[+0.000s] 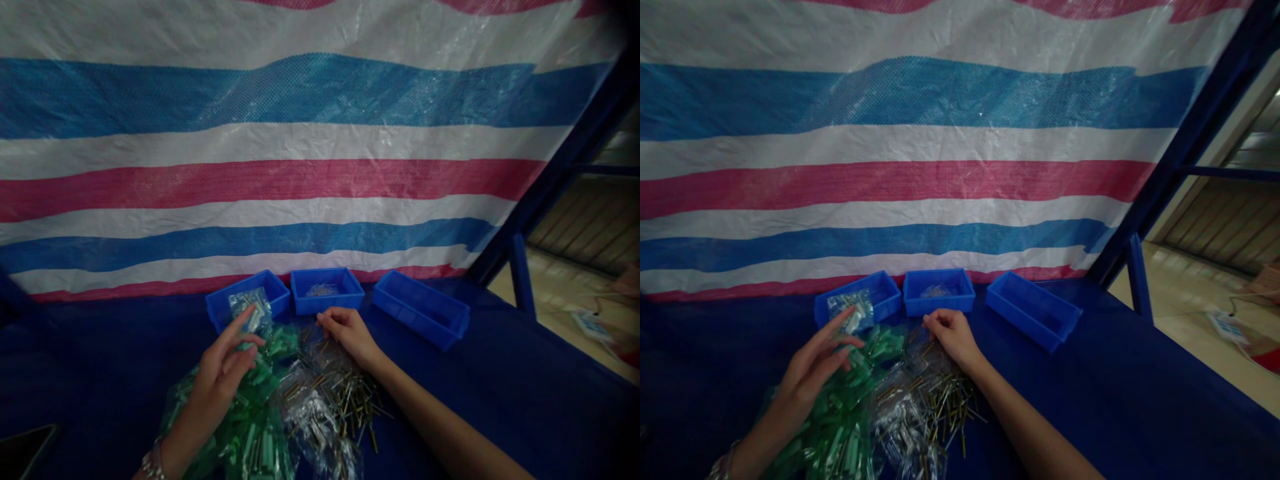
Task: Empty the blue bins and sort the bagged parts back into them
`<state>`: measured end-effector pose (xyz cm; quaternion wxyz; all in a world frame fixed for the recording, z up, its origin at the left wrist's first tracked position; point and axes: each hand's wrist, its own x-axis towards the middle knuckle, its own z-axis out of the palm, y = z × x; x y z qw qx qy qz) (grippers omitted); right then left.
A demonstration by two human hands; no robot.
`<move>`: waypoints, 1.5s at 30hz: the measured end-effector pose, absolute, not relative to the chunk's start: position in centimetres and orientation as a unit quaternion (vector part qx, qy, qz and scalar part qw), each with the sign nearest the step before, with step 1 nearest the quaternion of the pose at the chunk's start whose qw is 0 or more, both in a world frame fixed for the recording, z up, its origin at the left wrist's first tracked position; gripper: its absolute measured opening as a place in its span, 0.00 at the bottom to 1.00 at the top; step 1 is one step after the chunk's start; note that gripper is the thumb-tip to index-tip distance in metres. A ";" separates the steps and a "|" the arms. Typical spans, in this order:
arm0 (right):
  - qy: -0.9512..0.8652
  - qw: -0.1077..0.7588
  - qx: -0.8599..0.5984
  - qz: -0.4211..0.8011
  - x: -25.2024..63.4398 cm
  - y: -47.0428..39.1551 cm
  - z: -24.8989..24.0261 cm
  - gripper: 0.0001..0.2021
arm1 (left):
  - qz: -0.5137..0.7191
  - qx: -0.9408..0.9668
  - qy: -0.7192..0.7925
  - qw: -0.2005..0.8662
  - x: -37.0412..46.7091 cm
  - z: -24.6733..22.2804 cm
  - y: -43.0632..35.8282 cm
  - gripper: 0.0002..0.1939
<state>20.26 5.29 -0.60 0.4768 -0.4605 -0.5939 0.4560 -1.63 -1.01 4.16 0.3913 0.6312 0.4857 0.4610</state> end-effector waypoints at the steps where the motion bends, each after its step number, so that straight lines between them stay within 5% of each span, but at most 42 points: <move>1: -0.594 0.476 -0.461 0.456 20.3 5.3 -0.6 0.14 | 0.460 0.641 0.499 0.358 -1.7 4.1 -1.0 0.28; 11: -0.604 0.474 -0.462 0.444 20.4 5.3 -0.6 0.15 | 0.406 0.651 0.609 0.203 -1.7 3.2 -0.3 0.32; 45: -0.630 0.468 -0.461 0.413 20.4 5.5 -1.1 0.14 | 0.422 0.651 0.602 0.190 -1.9 3.0 -0.1 0.29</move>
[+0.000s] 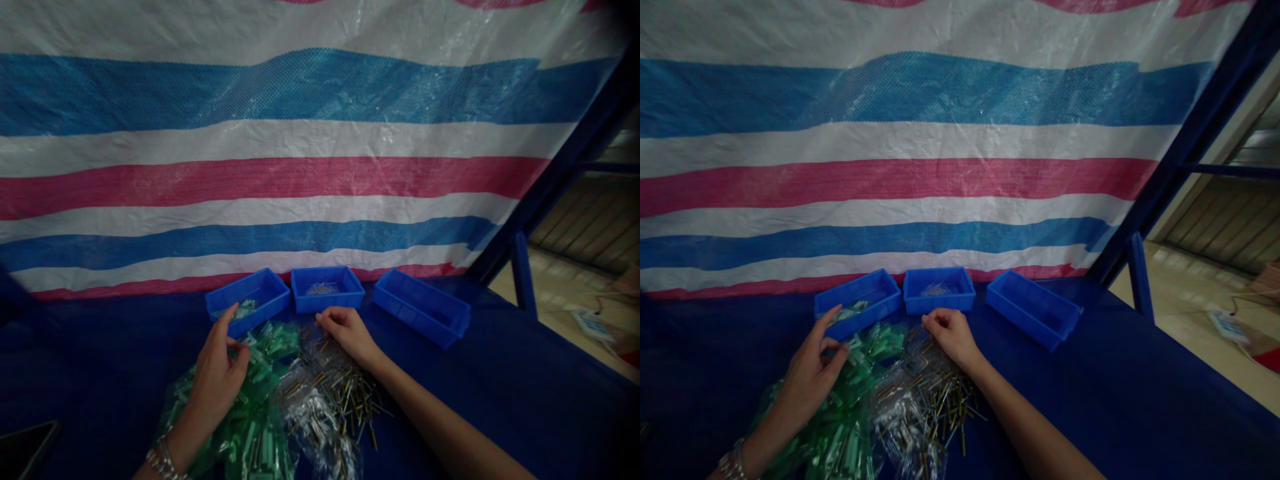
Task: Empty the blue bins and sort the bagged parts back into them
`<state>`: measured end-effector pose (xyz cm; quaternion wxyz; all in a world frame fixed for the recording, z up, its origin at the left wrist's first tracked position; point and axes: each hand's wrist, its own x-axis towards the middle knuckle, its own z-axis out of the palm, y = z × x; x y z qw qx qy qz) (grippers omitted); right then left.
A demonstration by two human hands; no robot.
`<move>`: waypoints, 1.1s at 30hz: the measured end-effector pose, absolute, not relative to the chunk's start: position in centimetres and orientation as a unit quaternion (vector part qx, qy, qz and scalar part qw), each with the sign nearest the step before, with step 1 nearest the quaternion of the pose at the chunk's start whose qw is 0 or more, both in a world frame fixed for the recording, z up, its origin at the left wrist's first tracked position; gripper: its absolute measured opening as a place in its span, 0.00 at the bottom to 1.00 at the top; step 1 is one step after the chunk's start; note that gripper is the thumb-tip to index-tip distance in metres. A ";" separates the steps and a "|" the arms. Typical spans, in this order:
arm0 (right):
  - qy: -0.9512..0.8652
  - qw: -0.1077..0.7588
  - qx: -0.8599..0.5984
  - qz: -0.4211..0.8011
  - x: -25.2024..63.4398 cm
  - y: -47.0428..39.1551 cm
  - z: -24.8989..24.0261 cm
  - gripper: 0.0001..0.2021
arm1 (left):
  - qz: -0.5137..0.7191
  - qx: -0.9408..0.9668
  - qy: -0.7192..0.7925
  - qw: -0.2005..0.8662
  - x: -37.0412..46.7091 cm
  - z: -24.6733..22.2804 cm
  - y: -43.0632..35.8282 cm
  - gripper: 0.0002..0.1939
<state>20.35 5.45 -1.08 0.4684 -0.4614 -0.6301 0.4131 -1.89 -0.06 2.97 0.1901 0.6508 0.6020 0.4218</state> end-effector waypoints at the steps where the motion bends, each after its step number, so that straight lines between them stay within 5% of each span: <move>1: -0.632 0.468 -0.461 0.411 20.4 5.5 -1.2 0.14 | 0.420 0.653 0.602 0.188 -1.9 3.0 -0.1 0.29; 26: -0.649 0.456 -0.476 0.380 20.4 5.5 -1.3 0.13 | 0.397 0.722 0.548 0.145 -1.6 3.4 -0.4 0.16; 33: -0.650 0.452 -0.477 0.381 20.4 5.6 -1.5 0.13 | 0.290 0.825 0.444 0.195 -1.4 3.7 -0.8 0.11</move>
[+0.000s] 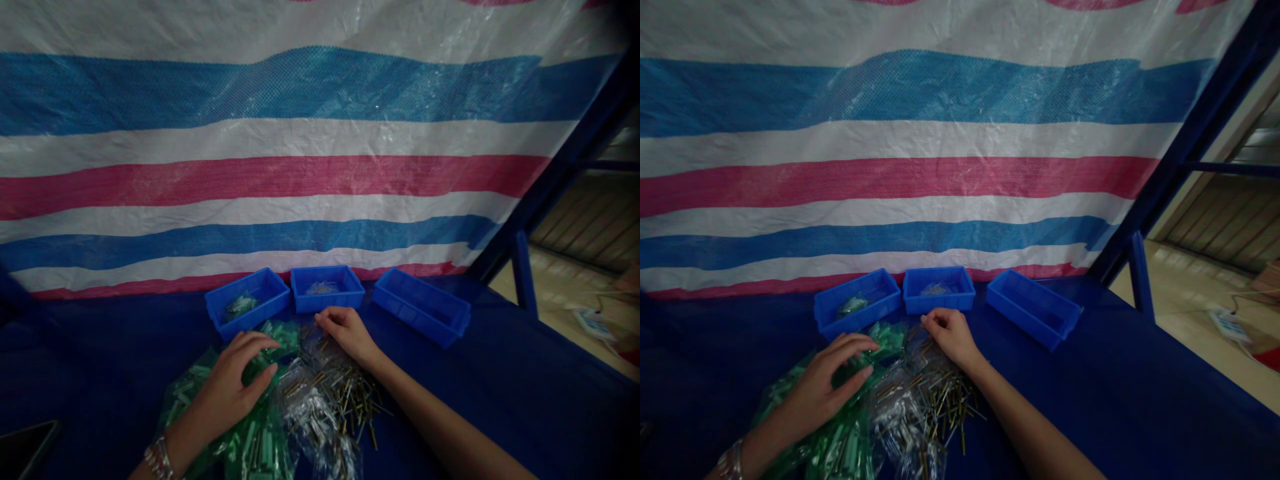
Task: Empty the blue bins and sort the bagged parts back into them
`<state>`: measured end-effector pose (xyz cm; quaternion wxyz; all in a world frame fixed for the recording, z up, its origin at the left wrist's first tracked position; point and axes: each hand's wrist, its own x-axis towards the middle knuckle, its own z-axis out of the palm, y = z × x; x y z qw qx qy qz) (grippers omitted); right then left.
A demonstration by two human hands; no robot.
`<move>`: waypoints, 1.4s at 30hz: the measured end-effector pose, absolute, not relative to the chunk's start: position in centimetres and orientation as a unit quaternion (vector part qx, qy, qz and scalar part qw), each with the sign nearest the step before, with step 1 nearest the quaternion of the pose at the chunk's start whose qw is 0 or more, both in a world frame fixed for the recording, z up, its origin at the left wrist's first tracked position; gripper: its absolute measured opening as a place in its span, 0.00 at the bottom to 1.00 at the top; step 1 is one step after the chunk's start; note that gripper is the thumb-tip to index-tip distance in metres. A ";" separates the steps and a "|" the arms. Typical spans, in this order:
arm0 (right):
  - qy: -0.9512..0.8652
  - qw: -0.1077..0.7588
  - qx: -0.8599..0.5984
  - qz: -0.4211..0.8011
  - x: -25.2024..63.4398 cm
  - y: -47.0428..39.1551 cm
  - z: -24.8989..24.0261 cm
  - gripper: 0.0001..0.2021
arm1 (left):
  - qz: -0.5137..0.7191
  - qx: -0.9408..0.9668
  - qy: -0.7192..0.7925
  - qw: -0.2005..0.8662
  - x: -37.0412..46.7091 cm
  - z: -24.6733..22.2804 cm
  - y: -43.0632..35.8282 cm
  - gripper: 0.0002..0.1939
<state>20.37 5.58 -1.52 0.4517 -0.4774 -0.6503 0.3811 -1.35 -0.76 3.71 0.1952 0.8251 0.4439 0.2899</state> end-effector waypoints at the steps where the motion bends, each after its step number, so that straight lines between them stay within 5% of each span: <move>1: -0.652 0.452 -0.476 0.381 20.4 5.6 -1.5 0.13 | 0.273 0.836 0.435 0.194 -1.4 3.7 -0.8 0.10; 15: -0.657 0.453 -0.476 0.368 20.4 5.6 -1.5 0.13 | 0.208 0.867 0.415 0.181 -1.4 3.4 -1.2 0.02; 42: -0.651 0.451 -0.477 0.382 20.4 5.7 -1.4 0.13 | 0.165 0.847 0.479 0.162 -1.3 2.8 -1.3 0.03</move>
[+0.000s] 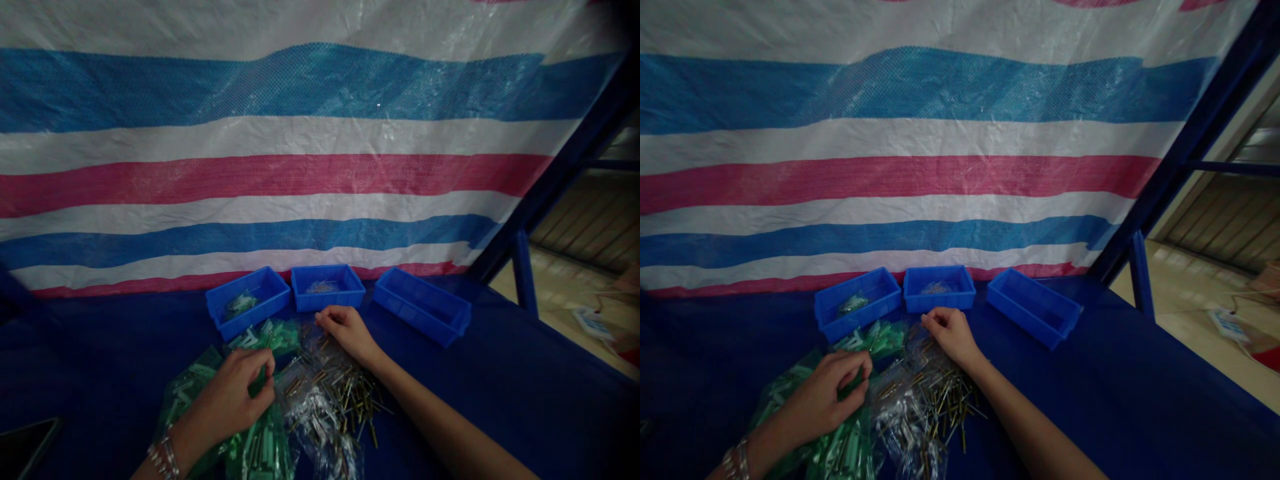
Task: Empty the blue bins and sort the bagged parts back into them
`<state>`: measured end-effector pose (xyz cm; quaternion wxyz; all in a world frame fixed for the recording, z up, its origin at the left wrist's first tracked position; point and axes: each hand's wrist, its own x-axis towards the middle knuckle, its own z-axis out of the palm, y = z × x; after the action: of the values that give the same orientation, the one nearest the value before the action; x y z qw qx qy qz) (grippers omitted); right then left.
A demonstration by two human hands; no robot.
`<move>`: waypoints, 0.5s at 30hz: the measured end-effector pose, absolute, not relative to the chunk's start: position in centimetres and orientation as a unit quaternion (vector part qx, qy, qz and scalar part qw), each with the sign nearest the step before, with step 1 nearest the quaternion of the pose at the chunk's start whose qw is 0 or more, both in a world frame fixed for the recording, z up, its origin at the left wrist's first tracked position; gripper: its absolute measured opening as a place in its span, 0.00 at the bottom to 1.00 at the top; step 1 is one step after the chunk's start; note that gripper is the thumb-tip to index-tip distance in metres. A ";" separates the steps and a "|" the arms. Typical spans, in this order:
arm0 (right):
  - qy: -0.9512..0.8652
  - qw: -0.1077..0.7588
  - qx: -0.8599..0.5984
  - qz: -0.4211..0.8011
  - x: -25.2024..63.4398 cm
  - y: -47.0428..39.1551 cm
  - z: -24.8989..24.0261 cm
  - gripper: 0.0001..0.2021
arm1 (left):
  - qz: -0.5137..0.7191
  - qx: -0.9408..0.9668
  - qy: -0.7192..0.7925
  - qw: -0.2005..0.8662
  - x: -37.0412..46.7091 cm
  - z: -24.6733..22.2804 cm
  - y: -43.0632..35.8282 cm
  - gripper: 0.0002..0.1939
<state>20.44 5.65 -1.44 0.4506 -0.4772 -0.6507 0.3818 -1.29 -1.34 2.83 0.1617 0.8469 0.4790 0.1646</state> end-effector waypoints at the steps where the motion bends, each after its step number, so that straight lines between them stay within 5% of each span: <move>1: -0.652 0.450 -0.478 0.381 20.4 5.6 -1.4 0.13 | 0.164 0.846 0.480 0.162 -1.3 2.8 -1.4 0.03; 15: -0.657 0.447 -0.478 0.374 20.4 5.6 -1.4 0.13 | 0.199 0.851 0.471 0.122 -1.1 3.0 -1.5 0.04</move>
<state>20.44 5.57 -1.41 0.4473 -0.4782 -0.6567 0.3742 -1.10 -1.54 3.04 0.1221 0.8508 0.4708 0.1991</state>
